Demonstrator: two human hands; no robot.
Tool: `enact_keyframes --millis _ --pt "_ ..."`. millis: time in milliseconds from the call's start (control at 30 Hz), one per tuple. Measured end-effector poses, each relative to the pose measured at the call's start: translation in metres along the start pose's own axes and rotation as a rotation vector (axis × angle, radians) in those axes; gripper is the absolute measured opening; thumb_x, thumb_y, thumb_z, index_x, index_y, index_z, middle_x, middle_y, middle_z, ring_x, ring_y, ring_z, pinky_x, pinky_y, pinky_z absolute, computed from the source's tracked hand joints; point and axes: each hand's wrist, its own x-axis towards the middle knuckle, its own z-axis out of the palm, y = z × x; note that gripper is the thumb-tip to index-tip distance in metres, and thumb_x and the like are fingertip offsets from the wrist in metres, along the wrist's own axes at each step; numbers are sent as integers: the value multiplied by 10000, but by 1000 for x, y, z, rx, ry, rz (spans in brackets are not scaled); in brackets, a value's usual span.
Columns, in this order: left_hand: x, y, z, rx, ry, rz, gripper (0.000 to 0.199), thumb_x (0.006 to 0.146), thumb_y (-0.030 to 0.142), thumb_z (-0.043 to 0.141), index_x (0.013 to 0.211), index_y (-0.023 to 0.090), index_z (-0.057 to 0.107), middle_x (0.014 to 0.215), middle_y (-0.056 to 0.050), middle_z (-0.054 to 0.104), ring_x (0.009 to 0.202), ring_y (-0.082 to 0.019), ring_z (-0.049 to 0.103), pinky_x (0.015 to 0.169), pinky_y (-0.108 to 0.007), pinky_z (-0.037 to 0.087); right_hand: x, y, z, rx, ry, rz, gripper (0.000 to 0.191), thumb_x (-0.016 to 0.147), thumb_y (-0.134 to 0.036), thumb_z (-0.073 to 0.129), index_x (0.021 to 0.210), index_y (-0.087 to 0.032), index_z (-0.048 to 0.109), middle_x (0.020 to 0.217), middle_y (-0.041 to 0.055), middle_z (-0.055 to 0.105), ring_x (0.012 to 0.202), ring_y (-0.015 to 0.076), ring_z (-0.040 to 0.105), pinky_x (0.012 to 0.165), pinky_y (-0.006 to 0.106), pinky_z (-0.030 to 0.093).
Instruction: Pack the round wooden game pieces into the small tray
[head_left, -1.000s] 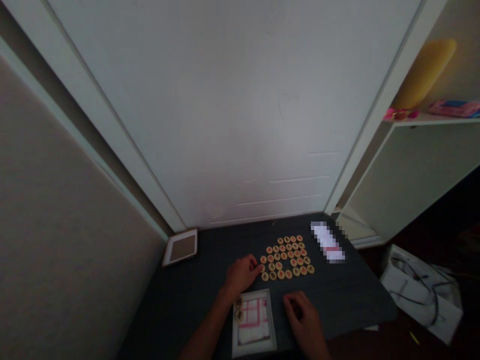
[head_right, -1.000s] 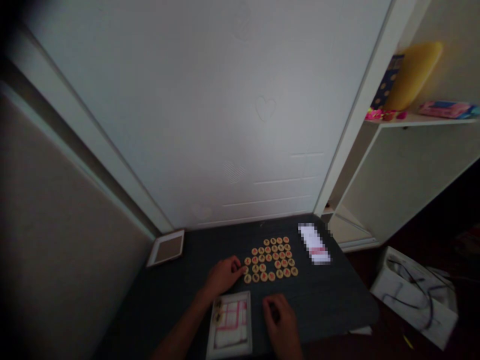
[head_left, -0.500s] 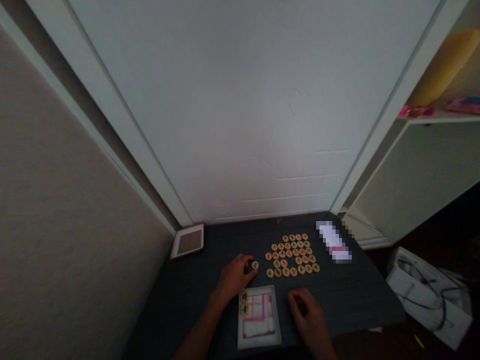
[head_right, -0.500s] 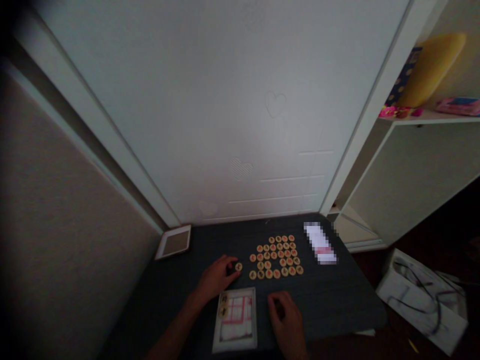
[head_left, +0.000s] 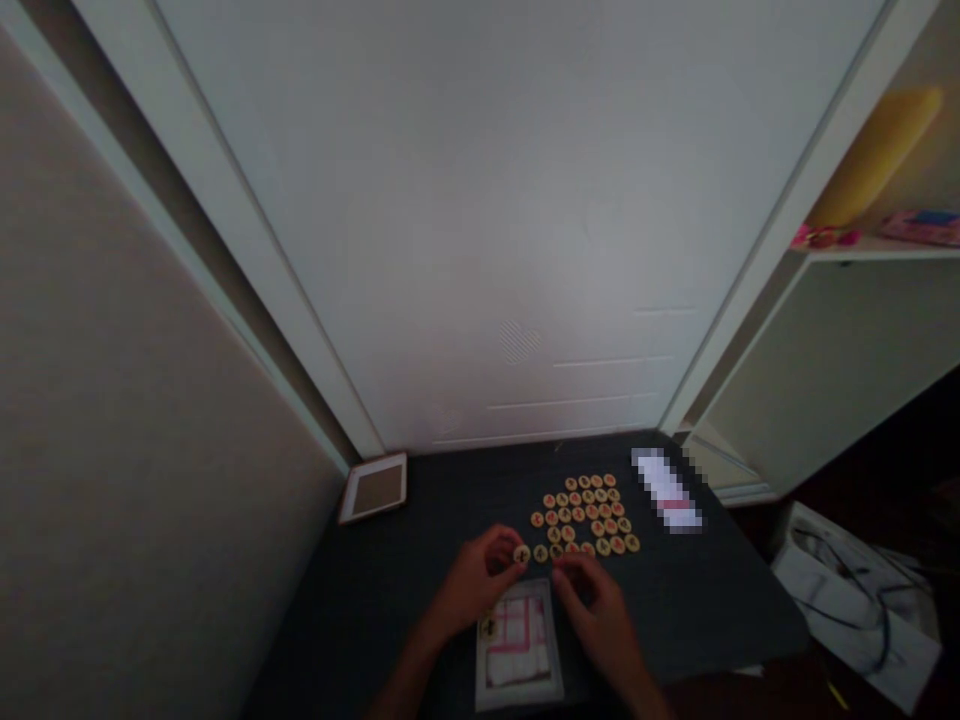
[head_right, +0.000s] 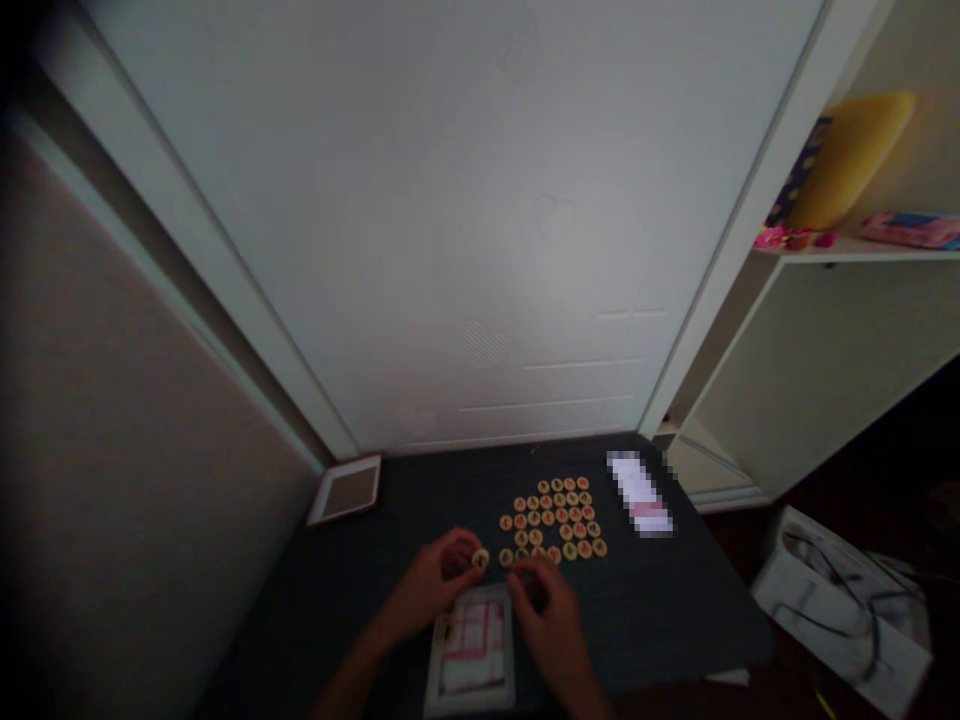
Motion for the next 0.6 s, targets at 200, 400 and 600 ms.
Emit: enact_keyframes --millis 200,400,600 --pt "-22 25 14 -195 -41 -47 275 873 459 647 962 198 643 925 -40 766 862 -189 718 790 -283 545 6 -18 16 37 -71 -34 253 901 -448 637 932 -207 705 875 59 734 815 218 693 761 296 540" --pt "-29 20 24 -247 18 -111 375 859 544 624 1004 200 653 1039 -75 771 971 -225 721 848 -320 562 -2 -17 16 17 -79 -68 277 929 -457 593 1009 -222 715 942 71 744 846 222 703 760 299 553" --pt "-36 12 25 -327 -14 -83 342 912 489 584 1077 195 643 1133 -95 746 1029 -230 708 880 -340 565 -3 -18 18 -68 -85 -134 279 910 -456 613 1004 -219 726 894 64 734 784 205 693 743 299 562"
